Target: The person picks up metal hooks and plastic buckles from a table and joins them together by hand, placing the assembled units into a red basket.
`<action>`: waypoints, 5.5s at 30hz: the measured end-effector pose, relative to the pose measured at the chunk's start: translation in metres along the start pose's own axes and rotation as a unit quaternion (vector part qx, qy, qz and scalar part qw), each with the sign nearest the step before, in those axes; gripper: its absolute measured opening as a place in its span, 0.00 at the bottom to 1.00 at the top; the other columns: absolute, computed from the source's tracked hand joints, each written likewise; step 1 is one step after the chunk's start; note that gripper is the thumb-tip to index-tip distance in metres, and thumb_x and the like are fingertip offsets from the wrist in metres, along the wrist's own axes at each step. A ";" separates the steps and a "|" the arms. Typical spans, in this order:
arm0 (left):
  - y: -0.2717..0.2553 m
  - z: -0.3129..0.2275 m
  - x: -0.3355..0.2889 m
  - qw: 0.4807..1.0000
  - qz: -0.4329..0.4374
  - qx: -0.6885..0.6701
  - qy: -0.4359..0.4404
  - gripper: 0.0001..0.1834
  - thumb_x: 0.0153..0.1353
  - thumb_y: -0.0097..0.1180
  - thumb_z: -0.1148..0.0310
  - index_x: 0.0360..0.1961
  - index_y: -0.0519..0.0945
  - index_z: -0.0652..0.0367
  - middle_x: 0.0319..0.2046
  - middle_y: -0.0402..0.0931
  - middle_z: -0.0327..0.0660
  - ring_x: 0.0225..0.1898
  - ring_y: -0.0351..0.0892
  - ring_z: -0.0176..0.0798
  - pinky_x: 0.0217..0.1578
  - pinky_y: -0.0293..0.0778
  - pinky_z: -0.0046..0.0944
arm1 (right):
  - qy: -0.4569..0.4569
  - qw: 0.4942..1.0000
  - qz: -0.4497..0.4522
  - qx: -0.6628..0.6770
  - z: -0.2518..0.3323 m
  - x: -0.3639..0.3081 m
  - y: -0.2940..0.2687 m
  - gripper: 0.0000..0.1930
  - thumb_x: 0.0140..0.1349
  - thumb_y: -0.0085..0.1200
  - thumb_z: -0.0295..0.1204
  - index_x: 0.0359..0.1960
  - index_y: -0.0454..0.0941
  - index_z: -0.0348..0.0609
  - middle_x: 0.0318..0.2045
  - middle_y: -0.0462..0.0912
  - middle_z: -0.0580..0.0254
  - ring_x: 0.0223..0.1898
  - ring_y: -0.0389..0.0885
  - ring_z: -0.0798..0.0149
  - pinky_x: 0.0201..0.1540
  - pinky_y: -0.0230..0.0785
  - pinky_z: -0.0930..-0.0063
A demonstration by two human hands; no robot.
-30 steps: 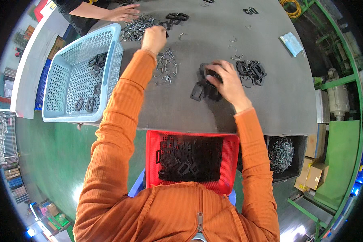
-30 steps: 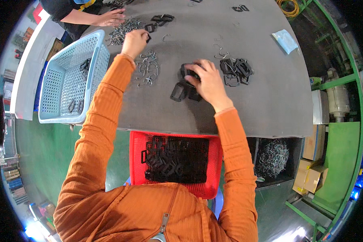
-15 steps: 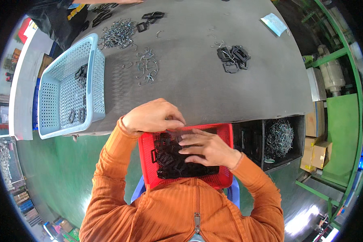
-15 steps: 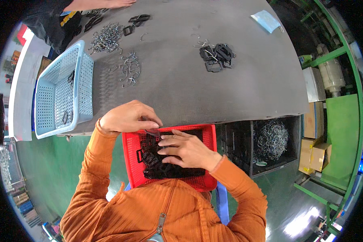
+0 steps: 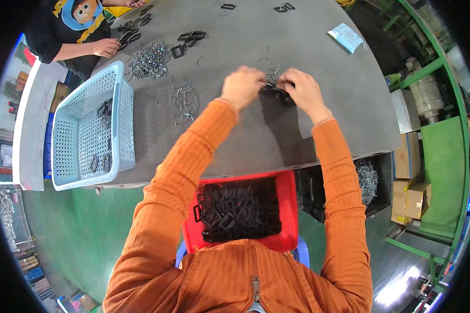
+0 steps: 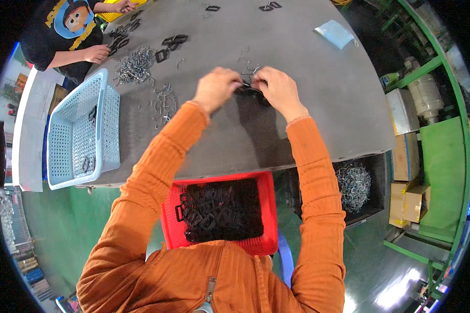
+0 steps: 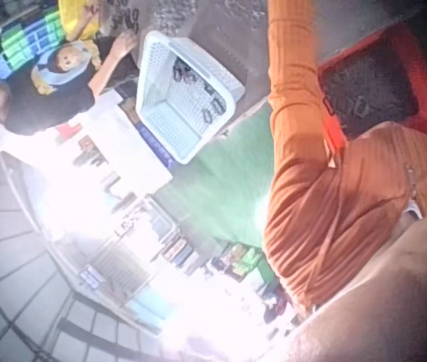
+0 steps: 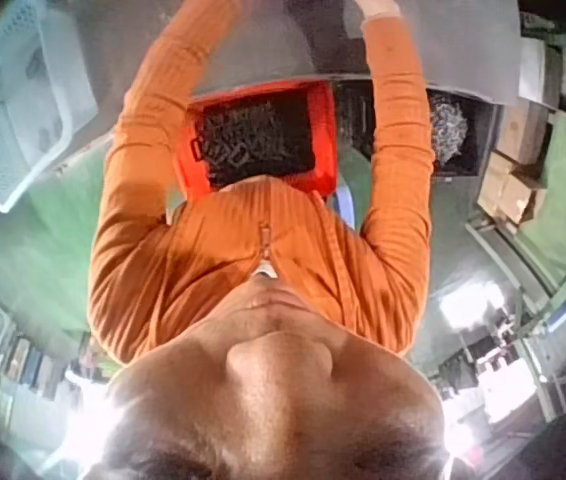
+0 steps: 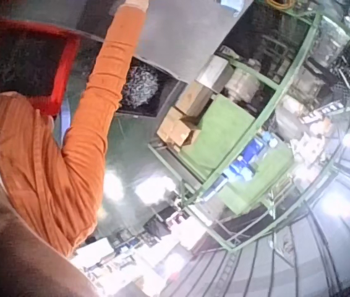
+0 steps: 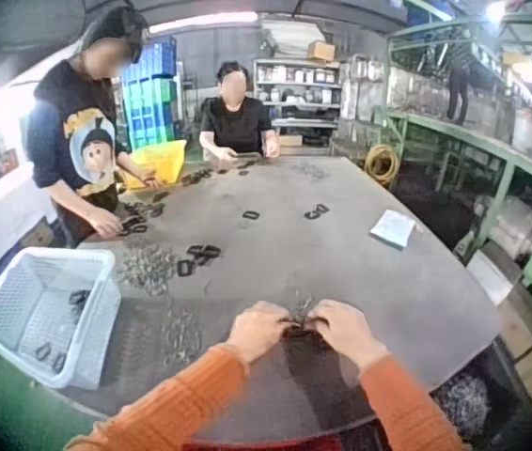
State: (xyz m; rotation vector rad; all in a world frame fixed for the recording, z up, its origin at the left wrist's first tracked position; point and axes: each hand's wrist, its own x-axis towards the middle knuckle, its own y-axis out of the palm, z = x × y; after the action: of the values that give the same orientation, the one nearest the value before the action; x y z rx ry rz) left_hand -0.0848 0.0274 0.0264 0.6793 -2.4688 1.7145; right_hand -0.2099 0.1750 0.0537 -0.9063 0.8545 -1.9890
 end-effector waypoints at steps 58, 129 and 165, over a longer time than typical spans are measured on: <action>-0.050 -0.029 -0.062 0.984 0.030 -0.120 -0.128 0.19 0.51 0.63 0.52 0.33 0.81 0.58 0.27 0.79 0.43 0.30 0.80 0.46 0.33 0.74 0.42 | 0.105 0.970 0.204 0.078 0.026 0.031 -0.014 0.13 0.52 0.62 0.29 0.38 0.77 0.40 0.21 0.75 0.68 0.19 0.69 0.76 0.20 0.60 0.80; -0.042 0.023 -0.119 0.963 -0.196 0.146 -0.117 0.09 0.52 0.58 0.67 0.36 0.78 0.53 0.39 0.73 0.39 0.45 0.70 0.47 0.44 0.67 0.48 | -0.008 0.992 -0.065 -0.110 0.038 -0.113 0.046 0.22 0.55 0.50 0.24 0.53 0.73 0.58 0.58 0.68 0.61 0.63 0.61 0.53 0.65 0.52 0.49; 0.005 0.020 -0.035 0.998 -0.053 0.030 0.032 0.23 0.65 0.44 0.58 0.56 0.69 0.63 0.58 0.66 0.53 0.63 0.61 0.52 0.61 0.59 0.49 | -0.055 0.967 -0.022 -0.248 -0.024 -0.018 0.021 0.18 0.55 0.47 0.22 0.45 0.81 0.58 0.57 0.69 0.66 0.63 0.60 0.57 0.63 0.53 0.53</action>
State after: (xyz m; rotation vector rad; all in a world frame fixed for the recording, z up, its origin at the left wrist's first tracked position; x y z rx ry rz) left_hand -0.0516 0.0222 0.0045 0.7345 -2.3048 1.7501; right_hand -0.2134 0.1866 0.0193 -1.3103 1.3067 -1.7680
